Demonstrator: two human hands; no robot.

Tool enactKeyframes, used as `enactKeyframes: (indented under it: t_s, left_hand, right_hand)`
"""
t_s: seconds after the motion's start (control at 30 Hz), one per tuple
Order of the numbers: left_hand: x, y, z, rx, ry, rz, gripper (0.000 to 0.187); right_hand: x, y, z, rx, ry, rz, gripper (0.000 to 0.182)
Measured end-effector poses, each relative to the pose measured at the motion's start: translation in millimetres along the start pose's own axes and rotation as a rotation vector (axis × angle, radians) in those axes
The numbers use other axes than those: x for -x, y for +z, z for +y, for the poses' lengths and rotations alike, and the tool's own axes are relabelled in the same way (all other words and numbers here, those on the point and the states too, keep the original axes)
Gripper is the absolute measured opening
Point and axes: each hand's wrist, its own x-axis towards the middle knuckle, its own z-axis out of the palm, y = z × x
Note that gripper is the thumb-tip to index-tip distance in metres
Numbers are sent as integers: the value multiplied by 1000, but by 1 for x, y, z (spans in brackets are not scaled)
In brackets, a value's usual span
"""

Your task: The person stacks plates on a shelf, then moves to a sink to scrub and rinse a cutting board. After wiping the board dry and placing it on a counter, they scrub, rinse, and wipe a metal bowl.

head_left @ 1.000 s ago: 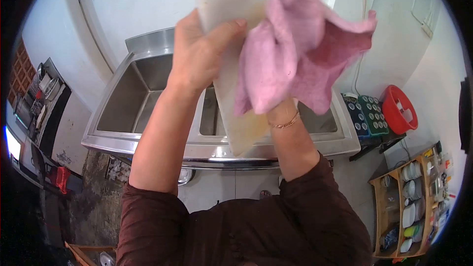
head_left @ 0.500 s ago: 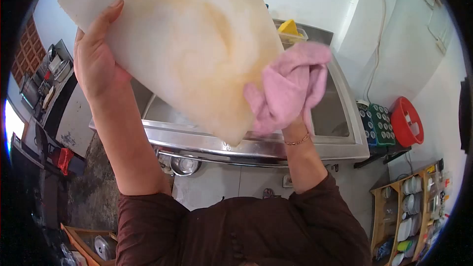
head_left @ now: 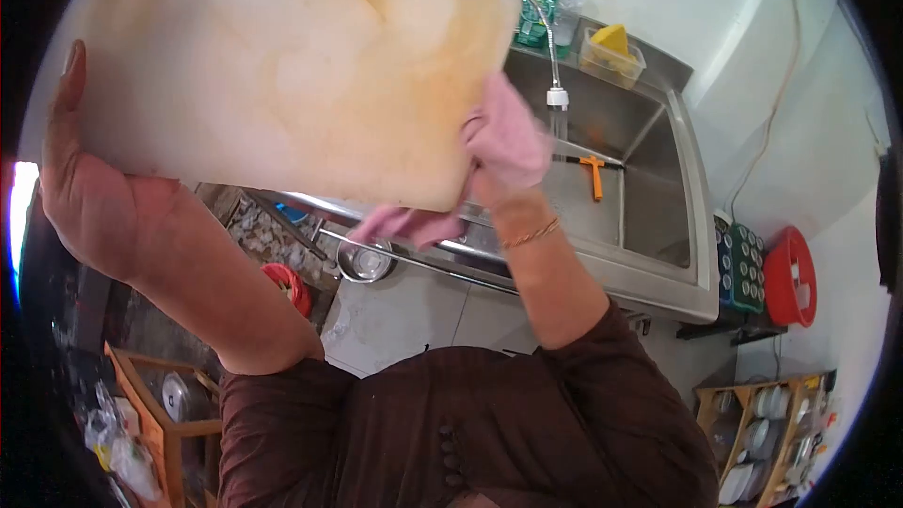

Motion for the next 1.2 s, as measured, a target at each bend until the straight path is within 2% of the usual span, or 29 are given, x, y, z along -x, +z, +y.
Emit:
enactKeyframes:
  t_s: [0.03,0.13,0.27,0.33,0.37,0.43,0.57,0.63,0.67,0.73,0.77,0.83,0.9,0.97,1.03,1.1,1.17,1.2]
  left_hand:
    - [4,0,2,-33,75,6,22]
    - [6,-2,8,-126,91,20,23]
    - [2,-12,29,-264,117,72,23]
    - [4,-20,44,-341,140,104,23]
    - [5,-25,52,-383,149,121,23]
    - [14,-36,68,-462,162,158,24]
    - [33,-64,102,-618,178,254,24]
    - [44,-78,119,-694,182,304,24]
    - [49,-84,126,-728,183,330,24]
    - [59,-95,141,-794,191,384,25]
    - [64,-101,148,-820,191,405,25]
    - [71,-113,158,-869,190,445,25]
    - [76,-116,162,-907,186,461,25]
    - [78,-113,159,-1012,218,516,29]
    - [76,-139,168,-976,199,517,29]
    - [67,-163,176,-948,154,511,29]
    - [55,-185,182,-1034,161,541,30]
    - [48,-197,186,-1049,166,551,30]
  right_hand:
    - [4,5,11,451,-94,-62,10]
    - [25,15,39,1786,-396,-244,17]
    - [60,28,25,1624,-392,-424,23]
    - [53,30,-7,1250,466,-1111,22]
    - [56,20,-12,1236,460,-1137,22]
    - [61,0,-18,1352,532,-1593,21]
    - [69,-1,-12,1521,371,-1610,18]
    - [69,0,-8,1405,-127,-1441,23]
    - [60,4,-14,1385,-141,-1460,23]
    - [23,20,-31,1218,-299,-1165,14]
    - [7,34,-32,1200,-311,-1180,14]
    - [-24,62,-22,1527,89,-1306,14]
    - [-15,35,73,1629,-123,-1243,14]
    - [-4,5,128,1594,-160,-1325,14]
    - [-22,9,118,1598,64,-1638,18]
    - [-33,-26,144,1260,476,-1373,22]
    - [-44,-8,103,1030,800,-1113,25]
    - [-42,-14,101,958,763,-968,25]
